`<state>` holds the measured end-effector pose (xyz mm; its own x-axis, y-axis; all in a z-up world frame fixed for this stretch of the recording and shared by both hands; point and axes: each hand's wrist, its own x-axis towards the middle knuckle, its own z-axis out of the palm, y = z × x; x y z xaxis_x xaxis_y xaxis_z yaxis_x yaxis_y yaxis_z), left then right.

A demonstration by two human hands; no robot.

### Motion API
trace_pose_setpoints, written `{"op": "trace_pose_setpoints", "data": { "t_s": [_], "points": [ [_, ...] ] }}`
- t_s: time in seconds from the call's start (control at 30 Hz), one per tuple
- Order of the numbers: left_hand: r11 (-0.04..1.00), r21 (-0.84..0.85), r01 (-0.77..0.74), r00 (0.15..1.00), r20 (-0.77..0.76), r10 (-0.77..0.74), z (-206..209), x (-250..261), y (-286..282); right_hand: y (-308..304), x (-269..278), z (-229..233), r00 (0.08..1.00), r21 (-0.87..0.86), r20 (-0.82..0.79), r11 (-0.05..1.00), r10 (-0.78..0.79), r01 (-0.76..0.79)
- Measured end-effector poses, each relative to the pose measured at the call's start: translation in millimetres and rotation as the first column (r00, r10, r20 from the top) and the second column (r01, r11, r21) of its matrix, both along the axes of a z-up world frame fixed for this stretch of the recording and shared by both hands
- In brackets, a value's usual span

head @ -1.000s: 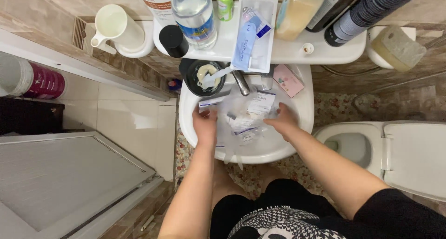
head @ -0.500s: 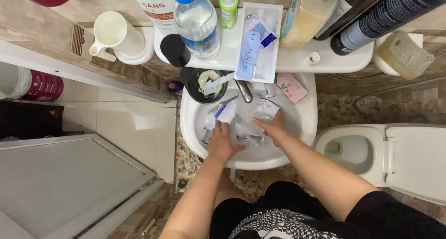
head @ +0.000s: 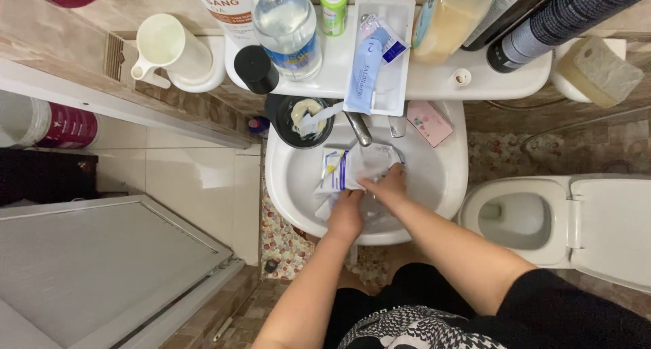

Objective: The recorder prepares hair dye by squeezing cream from a tube into a bowl and mixing it with a brush, then collects the trash and moves to the kitchen.

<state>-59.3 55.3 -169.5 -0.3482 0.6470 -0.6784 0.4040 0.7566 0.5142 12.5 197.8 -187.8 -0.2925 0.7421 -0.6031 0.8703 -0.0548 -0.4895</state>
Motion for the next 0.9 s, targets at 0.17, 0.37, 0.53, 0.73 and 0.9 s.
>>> {"op": "trace_pose_setpoints", "data": {
  "t_s": [0.17, 0.37, 0.53, 0.73, 0.9],
  "points": [
    [0.951, 0.181, -0.251, 0.966, -0.017, 0.258, 27.0, -5.2, -22.1, 3.1, 4.2, 58.8, 0.981, -0.173, -0.185, 0.985, -0.052, 0.02],
    [0.972, 0.013, -0.234, 0.971, -0.05, 0.235, 160.6, -28.1, 12.7, 9.0, 31.1, 43.5, 0.932, -0.064, -0.362, 0.998, -0.009, -0.016],
    [0.981, -0.104, -0.163, 0.971, -0.193, 0.141, 117.8, -25.9, 48.4, -0.1, 29.8, 40.1, 0.939, 0.009, -0.345, 1.0, 0.012, -0.009],
    [0.961, -0.001, -0.276, 0.951, -0.144, 0.273, 154.0, -38.2, 32.5, 14.5, 45.5, 71.7, 0.933, 0.004, -0.359, 0.999, -0.039, 0.043],
    [0.817, 0.227, -0.53, 0.845, 0.056, 0.532, 147.3, -44.0, -1.8, 30.3, 53.6, 99.5, 0.922, -0.05, -0.336, 0.981, -0.193, 0.187]
  ]
}}
